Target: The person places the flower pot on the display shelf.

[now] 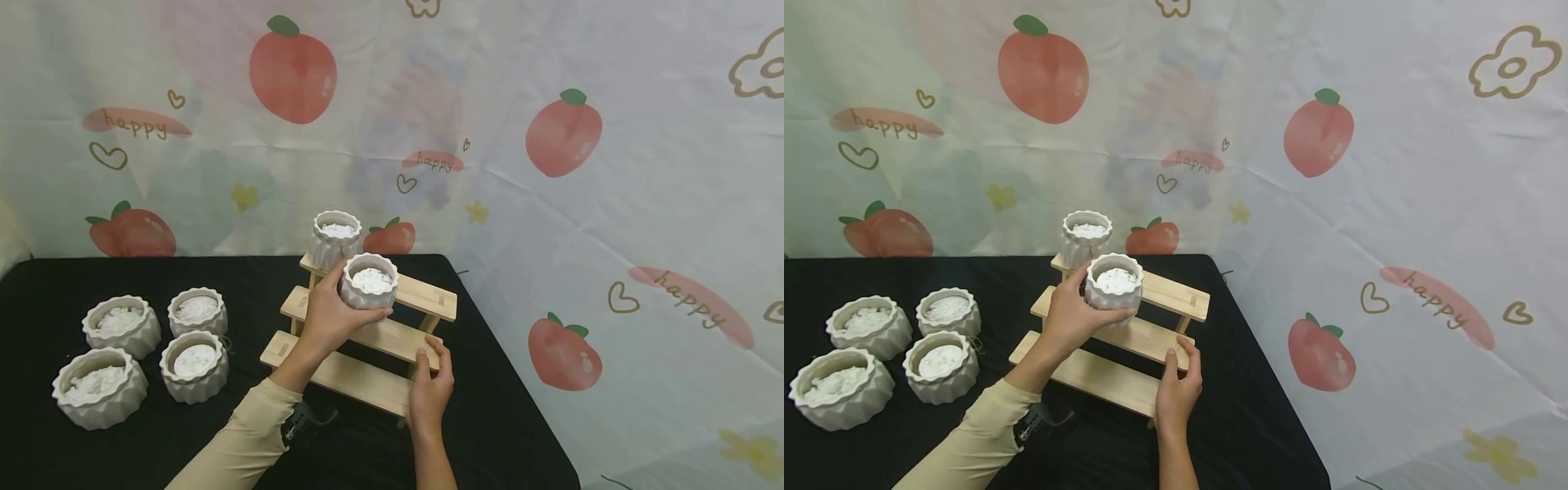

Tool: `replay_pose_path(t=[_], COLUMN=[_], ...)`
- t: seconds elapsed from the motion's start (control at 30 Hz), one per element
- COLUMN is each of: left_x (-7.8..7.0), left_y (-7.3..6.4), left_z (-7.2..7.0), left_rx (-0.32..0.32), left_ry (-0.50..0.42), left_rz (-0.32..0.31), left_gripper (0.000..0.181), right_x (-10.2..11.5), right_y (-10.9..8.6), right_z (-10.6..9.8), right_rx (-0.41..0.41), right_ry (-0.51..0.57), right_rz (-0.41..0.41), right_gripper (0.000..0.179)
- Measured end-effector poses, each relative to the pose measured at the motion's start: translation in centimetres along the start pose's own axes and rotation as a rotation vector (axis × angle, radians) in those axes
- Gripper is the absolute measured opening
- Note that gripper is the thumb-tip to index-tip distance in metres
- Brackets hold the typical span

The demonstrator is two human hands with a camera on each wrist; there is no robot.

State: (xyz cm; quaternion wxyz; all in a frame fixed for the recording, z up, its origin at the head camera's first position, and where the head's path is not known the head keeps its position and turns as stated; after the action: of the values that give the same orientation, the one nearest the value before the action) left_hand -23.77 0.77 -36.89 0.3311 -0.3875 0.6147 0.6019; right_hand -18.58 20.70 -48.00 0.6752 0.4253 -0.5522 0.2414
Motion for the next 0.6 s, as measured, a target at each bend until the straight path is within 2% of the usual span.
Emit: replay_pose_path(t=[0.6], left_x=[0.0], left_y=[1.6], left_z=[1.9], left_rx=[-0.013], left_ry=[0.044], left_rz=[-0.048], left_gripper=[0.091], right_x=[0.2], right_y=[-0.1], right_z=[0.1], right_rx=[-0.006], right_ry=[0.001], right_rz=[-0.009], right_gripper=[0.028])
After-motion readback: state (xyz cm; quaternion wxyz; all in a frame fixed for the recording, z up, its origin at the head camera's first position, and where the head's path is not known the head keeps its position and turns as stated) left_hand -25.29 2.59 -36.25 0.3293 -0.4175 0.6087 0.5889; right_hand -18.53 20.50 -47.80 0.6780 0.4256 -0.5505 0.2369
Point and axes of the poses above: each hand's wrist, its own y-axis towards the middle knuckle, its own z-axis out of the palm, x = y × z, the point moved 2 cm from there along y, towards the middle knuckle, and after that the axes turned 1 degree about -y, right-handed, at the moved point
